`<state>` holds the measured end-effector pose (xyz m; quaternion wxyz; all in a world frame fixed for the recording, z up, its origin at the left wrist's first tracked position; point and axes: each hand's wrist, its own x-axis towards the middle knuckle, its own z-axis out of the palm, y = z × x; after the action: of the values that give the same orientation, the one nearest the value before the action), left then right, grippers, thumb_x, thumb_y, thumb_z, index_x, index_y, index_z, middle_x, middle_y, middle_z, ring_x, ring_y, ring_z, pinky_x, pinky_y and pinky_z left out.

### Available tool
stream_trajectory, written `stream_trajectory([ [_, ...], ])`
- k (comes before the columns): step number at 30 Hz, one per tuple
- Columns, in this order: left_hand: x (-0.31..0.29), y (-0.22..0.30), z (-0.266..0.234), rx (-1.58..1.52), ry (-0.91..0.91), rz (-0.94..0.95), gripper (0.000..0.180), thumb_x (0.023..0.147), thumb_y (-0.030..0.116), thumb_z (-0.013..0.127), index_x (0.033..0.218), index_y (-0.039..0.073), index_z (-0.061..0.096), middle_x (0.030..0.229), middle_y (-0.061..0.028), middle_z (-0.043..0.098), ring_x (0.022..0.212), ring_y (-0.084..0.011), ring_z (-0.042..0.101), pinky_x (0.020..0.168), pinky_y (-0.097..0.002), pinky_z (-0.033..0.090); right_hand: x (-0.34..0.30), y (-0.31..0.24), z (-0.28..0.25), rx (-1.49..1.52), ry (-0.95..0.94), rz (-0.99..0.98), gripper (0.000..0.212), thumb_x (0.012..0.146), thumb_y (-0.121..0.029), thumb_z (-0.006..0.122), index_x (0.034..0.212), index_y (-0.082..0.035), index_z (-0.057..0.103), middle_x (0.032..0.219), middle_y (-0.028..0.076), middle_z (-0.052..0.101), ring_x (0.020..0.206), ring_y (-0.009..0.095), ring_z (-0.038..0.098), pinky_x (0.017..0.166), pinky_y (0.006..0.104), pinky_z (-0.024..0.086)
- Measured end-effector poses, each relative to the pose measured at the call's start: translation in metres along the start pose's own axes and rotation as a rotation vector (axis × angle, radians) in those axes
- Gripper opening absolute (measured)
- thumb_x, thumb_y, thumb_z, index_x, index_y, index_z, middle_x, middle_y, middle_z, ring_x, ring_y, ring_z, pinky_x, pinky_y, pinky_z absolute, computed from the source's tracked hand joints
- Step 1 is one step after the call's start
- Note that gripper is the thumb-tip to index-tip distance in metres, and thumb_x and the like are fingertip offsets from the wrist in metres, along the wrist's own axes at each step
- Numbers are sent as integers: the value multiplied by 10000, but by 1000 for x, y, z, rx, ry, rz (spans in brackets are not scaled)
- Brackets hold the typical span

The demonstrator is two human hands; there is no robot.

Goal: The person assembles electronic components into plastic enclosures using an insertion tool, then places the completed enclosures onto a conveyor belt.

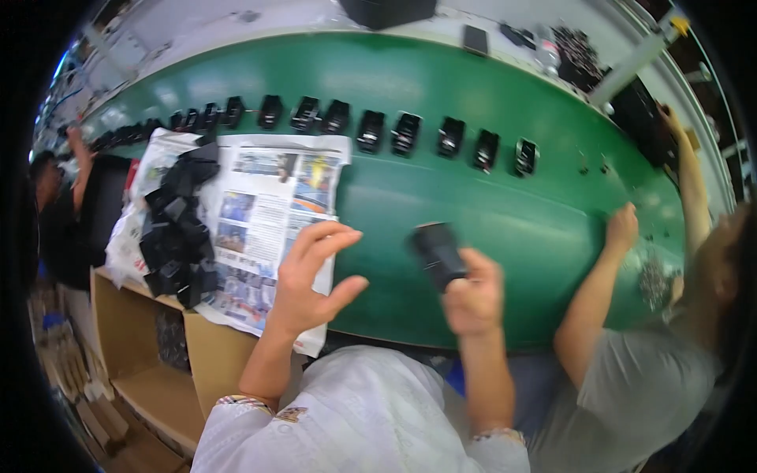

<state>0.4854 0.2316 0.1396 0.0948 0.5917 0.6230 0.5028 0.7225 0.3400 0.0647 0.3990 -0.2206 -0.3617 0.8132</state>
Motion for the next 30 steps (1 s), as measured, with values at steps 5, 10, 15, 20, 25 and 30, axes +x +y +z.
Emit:
stream_trajectory([
  [5,0,-60,-105,664,271,-210,294,734,90,742,1009,40,650,1012,-113,635,963,-326,587,854,-401,466,49,-150,-21,-2151,547,-630,274,741,-149,782,976,-49,683,1295,192,587,1147,321,563,1029,385,382],
  [10,36,-120,-175,1019,303,-234,343,719,160,754,1033,71,649,986,-121,621,988,-320,569,864,-402,452,90,-193,-162,-1881,528,-427,267,714,-237,789,874,-50,685,1150,162,656,1192,364,523,999,425,398],
  [15,87,-164,-162,1299,-171,-526,485,613,307,758,1021,76,635,1046,-137,644,1024,-333,591,882,-450,462,122,-185,-169,-2114,304,-182,277,622,-212,799,783,-20,682,1040,149,671,1107,331,587,901,432,481],
  [20,72,-198,-169,1386,-76,-582,551,637,275,755,1112,88,548,1044,-138,666,1062,-341,575,888,-483,420,142,-168,-158,-2127,311,-116,269,583,-204,814,783,-89,676,1265,131,585,1147,351,527,953,414,467],
  [25,74,-222,-139,1479,-185,-454,392,664,256,733,998,80,625,981,-142,675,1023,-348,578,873,-474,405,131,-181,-178,-2096,261,-269,276,574,-201,818,792,-94,688,1240,103,600,1156,342,519,963,419,464],
  [30,65,-208,-133,1432,-107,-262,186,635,142,711,795,79,640,978,-120,610,1003,-333,537,866,-458,398,136,-178,-162,-2143,195,-181,371,602,-252,828,919,-110,697,1376,100,506,1263,338,459,1044,418,399],
])
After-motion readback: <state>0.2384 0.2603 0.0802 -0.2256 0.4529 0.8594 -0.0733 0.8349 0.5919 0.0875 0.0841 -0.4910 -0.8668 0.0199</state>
